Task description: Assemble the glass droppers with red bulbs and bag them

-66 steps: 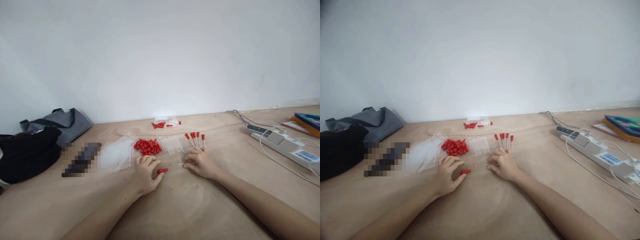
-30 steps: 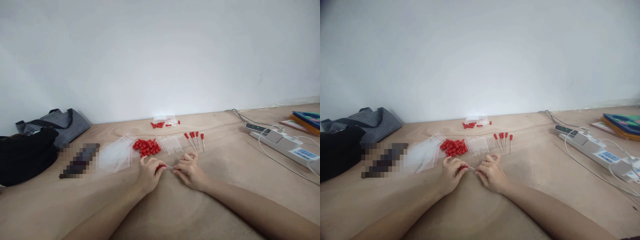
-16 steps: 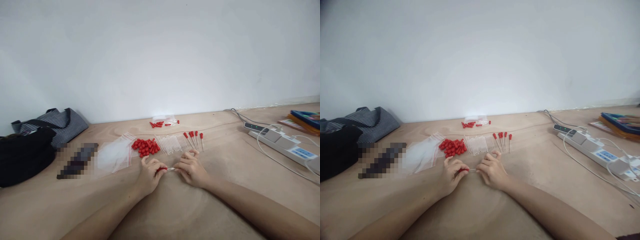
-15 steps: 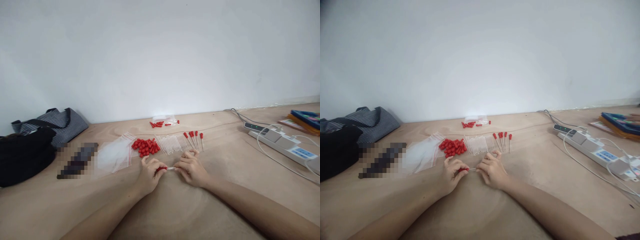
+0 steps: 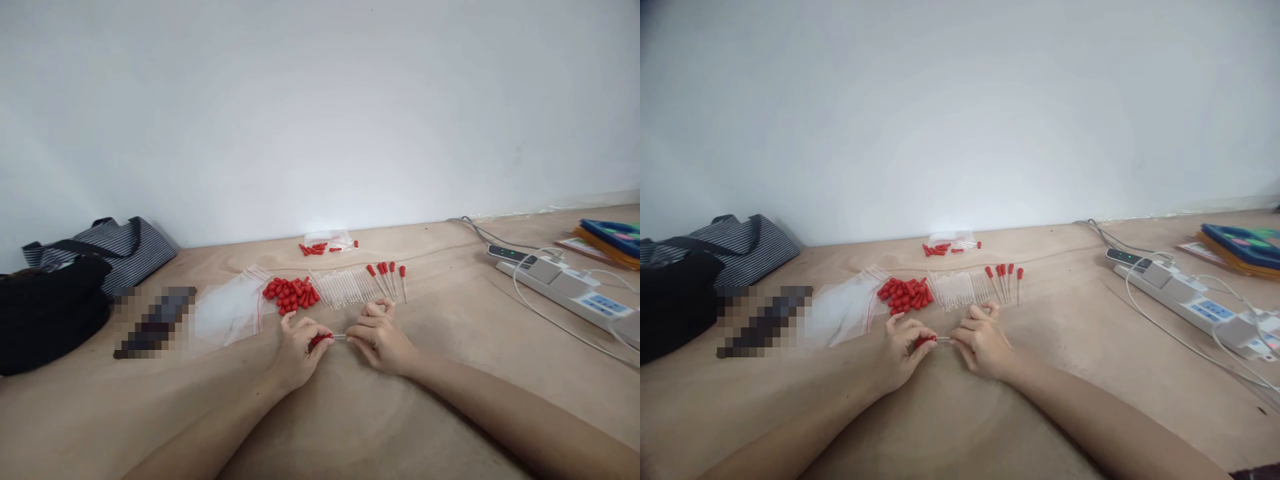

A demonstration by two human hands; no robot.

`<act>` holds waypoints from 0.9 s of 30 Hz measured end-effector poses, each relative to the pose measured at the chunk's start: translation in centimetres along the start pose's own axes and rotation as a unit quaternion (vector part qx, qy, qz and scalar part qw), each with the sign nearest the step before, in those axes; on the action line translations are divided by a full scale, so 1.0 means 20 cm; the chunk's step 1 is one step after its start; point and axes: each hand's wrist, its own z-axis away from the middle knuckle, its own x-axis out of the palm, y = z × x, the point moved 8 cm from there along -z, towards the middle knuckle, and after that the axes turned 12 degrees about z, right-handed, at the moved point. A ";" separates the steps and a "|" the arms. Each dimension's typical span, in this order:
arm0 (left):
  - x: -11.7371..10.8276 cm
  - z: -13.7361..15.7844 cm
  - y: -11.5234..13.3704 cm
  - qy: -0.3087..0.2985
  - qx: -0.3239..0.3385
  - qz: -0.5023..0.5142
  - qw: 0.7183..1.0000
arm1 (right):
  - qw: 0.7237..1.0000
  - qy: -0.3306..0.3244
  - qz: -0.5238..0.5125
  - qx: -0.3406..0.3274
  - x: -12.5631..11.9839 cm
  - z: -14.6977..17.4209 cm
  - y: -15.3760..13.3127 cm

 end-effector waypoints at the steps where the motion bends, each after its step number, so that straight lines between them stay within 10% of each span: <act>1: 0.00 0.00 0.01 -0.001 0.008 -0.006 1.000 | 1.000 0.008 0.015 -0.014 0.00 0.00 -0.01; 27: -0.01 0.00 0.10 0.023 0.053 -0.013 0.998 | 0.994 -0.088 -0.061 0.033 0.06 -0.02 0.01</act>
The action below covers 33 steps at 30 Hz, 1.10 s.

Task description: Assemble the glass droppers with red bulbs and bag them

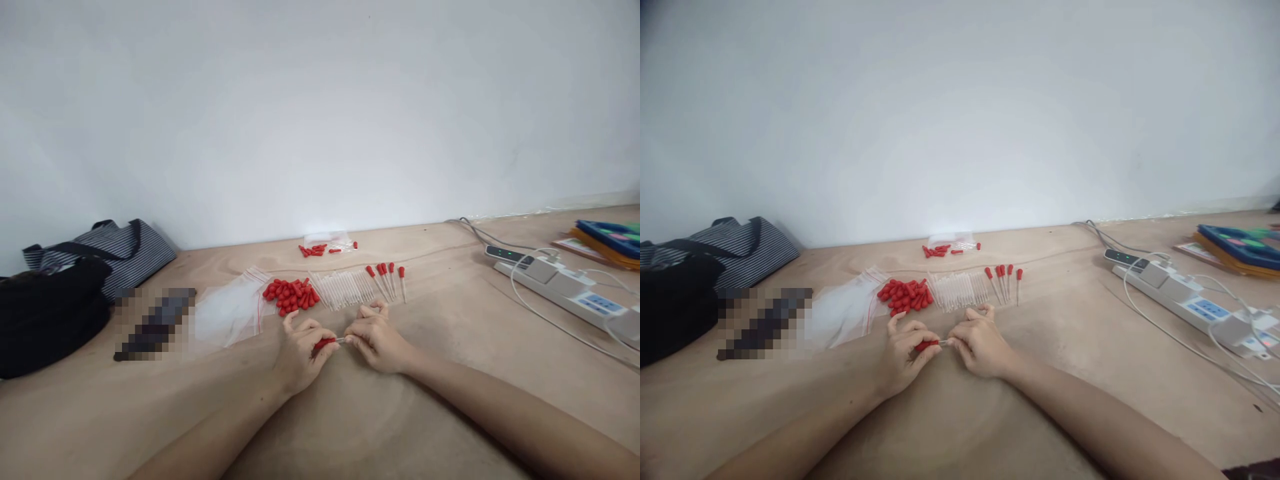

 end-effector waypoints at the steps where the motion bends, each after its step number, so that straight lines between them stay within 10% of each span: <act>1: 0.00 0.00 0.00 -0.003 -0.003 -0.003 1.000 | 1.000 0.003 -0.004 0.004 -0.01 0.00 0.01; 17: -0.03 0.00 -0.06 0.001 -0.042 -0.061 0.997 | 0.994 0.041 0.099 -0.038 -0.06 0.02 0.02; 21: -0.05 0.01 -0.13 0.020 -0.098 -0.069 0.993 | 0.982 0.076 0.091 0.145 -0.13 0.00 0.27; 25: -0.02 0.01 -0.14 -0.018 -0.104 -0.071 0.992 | 0.910 0.085 0.121 0.387 -0.18 0.03 0.62; 33: 0.00 0.01 -0.15 -0.042 -0.111 -0.059 0.991 | 0.877 -0.020 0.191 0.441 -0.09 0.00 0.78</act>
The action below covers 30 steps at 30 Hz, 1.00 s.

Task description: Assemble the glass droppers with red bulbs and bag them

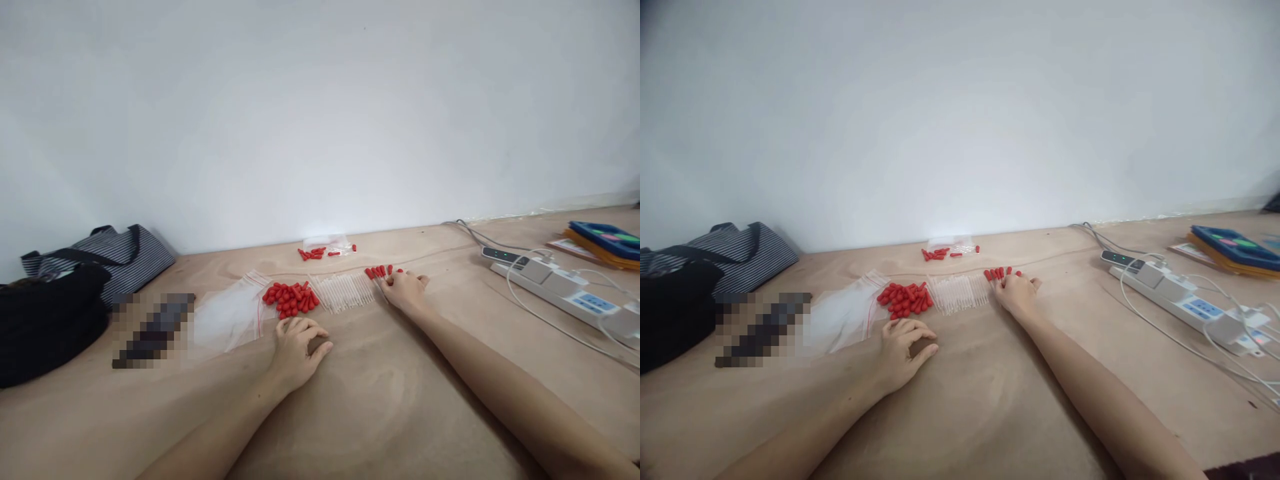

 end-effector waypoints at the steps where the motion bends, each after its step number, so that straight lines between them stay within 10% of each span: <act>1: 0.00 0.00 0.00 0.000 0.000 0.000 1.000 | 1.000 -0.001 0.005 0.000 0.01 0.00 0.00; 14: -0.23 -0.11 -0.07 0.163 -0.002 -0.135 0.977 | 0.999 0.000 -0.017 -0.046 -0.02 0.03 -0.16; 30: -0.27 -0.33 -0.18 0.022 0.092 -0.233 0.968 | 0.998 -0.055 -0.003 -0.023 0.07 -0.04 -0.19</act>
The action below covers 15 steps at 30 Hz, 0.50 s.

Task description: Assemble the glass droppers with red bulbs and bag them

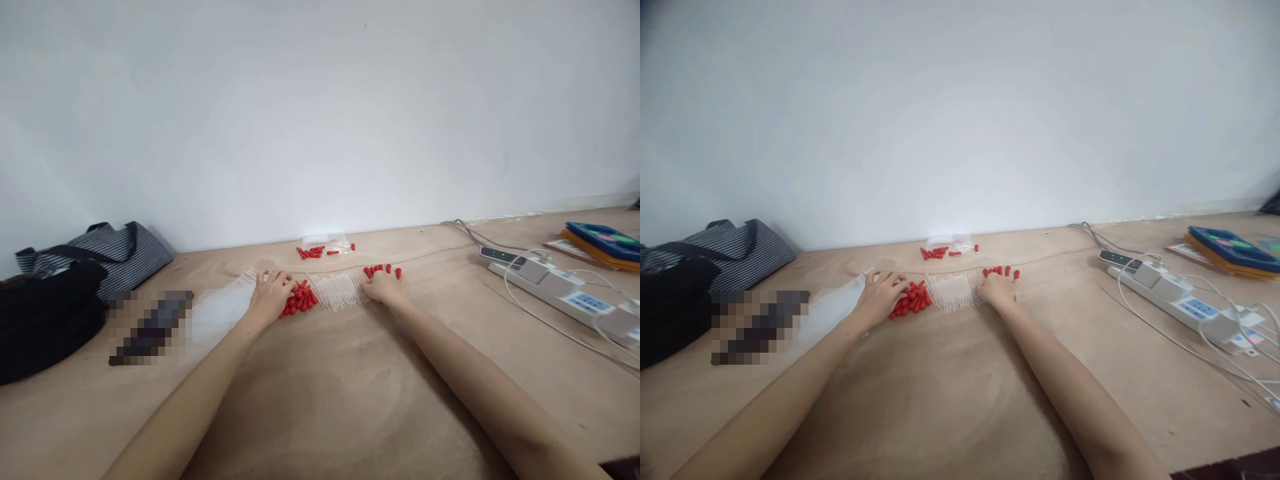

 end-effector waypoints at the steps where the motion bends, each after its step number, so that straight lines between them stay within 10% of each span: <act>1: -0.02 0.00 0.02 0.004 0.000 0.003 1.000 | 1.000 0.002 -0.002 -0.002 -0.01 0.00 0.00; 7: -0.05 0.14 0.22 -0.014 0.027 0.179 0.983 | 0.998 0.047 -0.022 -0.035 -0.10 0.09 -0.02; 15: 0.11 0.34 0.30 -0.032 -0.077 0.260 0.962 | 0.930 0.150 -0.085 -0.324 -0.18 0.49 -0.10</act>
